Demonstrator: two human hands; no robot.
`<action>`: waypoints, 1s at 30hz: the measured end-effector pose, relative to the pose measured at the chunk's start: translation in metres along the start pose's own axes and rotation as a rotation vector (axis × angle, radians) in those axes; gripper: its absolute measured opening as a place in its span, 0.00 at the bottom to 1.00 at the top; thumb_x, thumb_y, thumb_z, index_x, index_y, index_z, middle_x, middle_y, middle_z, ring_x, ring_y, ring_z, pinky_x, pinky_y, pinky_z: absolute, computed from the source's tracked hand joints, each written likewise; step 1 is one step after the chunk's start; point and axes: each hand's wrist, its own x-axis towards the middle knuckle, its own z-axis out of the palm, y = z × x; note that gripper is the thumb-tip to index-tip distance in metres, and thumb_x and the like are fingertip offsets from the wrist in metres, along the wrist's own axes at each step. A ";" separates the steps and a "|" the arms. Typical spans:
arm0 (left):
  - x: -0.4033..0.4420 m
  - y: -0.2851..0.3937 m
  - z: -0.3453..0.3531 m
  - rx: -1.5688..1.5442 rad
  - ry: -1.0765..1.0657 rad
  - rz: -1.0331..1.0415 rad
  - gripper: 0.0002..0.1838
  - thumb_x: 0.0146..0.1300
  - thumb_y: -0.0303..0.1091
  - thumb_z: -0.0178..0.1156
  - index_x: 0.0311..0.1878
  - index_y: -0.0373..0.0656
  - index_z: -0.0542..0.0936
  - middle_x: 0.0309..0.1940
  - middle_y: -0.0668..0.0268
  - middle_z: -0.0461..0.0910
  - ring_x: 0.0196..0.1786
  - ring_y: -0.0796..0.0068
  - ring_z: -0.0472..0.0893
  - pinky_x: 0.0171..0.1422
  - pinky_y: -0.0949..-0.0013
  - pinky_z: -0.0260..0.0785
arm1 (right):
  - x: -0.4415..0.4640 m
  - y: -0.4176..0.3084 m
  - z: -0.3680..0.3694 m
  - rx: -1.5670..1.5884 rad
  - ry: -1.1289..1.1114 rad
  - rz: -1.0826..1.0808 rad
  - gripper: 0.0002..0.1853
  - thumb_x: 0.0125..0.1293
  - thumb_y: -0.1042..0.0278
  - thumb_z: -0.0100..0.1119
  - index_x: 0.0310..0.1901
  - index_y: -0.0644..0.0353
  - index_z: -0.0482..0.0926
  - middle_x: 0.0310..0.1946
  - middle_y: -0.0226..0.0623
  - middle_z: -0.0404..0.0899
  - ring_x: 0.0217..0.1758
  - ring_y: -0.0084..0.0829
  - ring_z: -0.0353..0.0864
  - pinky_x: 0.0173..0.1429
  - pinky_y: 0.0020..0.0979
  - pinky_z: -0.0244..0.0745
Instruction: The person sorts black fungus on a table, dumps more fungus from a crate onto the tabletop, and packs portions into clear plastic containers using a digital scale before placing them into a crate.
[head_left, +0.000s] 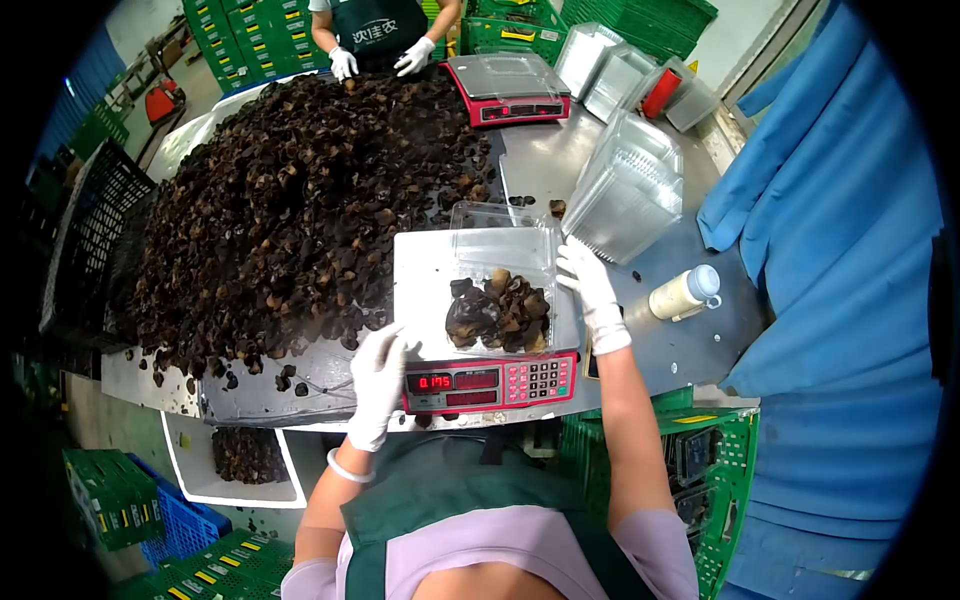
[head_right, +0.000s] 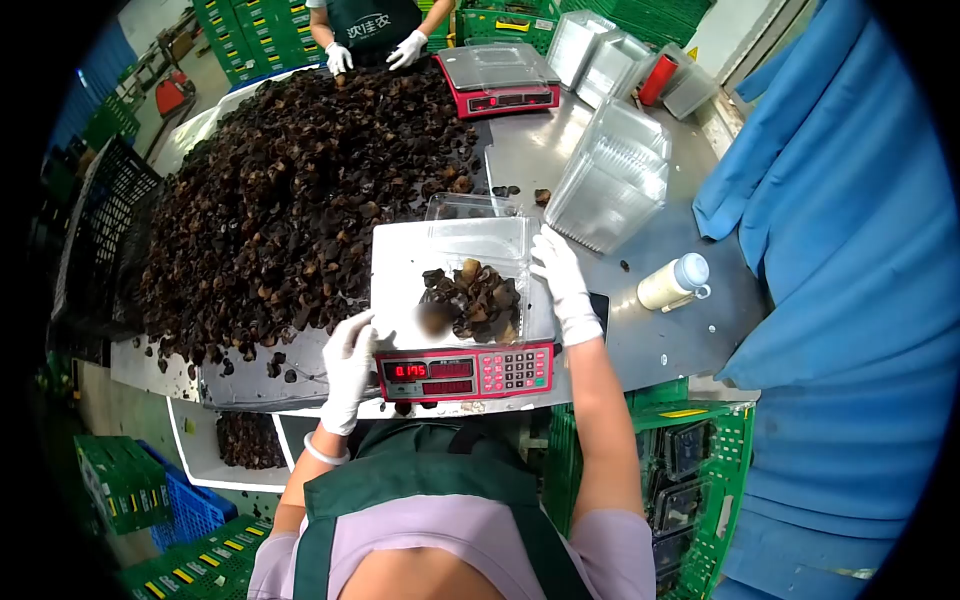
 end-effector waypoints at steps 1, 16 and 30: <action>-0.001 0.004 0.008 0.001 -0.027 0.030 0.12 0.65 0.26 0.59 0.51 0.38 0.79 0.35 0.63 0.80 0.30 0.78 0.78 0.37 0.73 0.72 | 0.010 0.003 0.006 0.026 -0.016 0.083 0.26 0.71 0.63 0.52 0.67 0.62 0.63 0.58 0.38 0.73 0.56 0.26 0.74 0.53 0.29 0.74; 0.016 0.005 0.007 -0.446 -0.472 -0.584 0.21 0.73 0.42 0.50 0.60 0.36 0.71 0.30 0.65 0.80 0.28 0.79 0.78 0.33 0.75 0.69 | -0.126 0.023 0.023 -0.885 0.245 -0.430 0.20 0.59 0.53 0.67 0.44 0.60 0.79 0.37 0.41 0.81 0.44 0.36 0.82 0.48 0.33 0.76; 0.016 0.008 0.011 -0.503 -0.727 -0.472 0.09 0.66 0.23 0.56 0.46 0.45 0.70 0.39 0.69 0.74 0.31 0.83 0.74 0.38 0.78 0.68 | -0.162 0.076 0.027 0.125 0.144 -0.120 0.05 0.71 0.70 0.49 0.41 0.60 0.73 0.26 0.28 0.75 0.25 0.17 0.73 0.28 0.21 0.72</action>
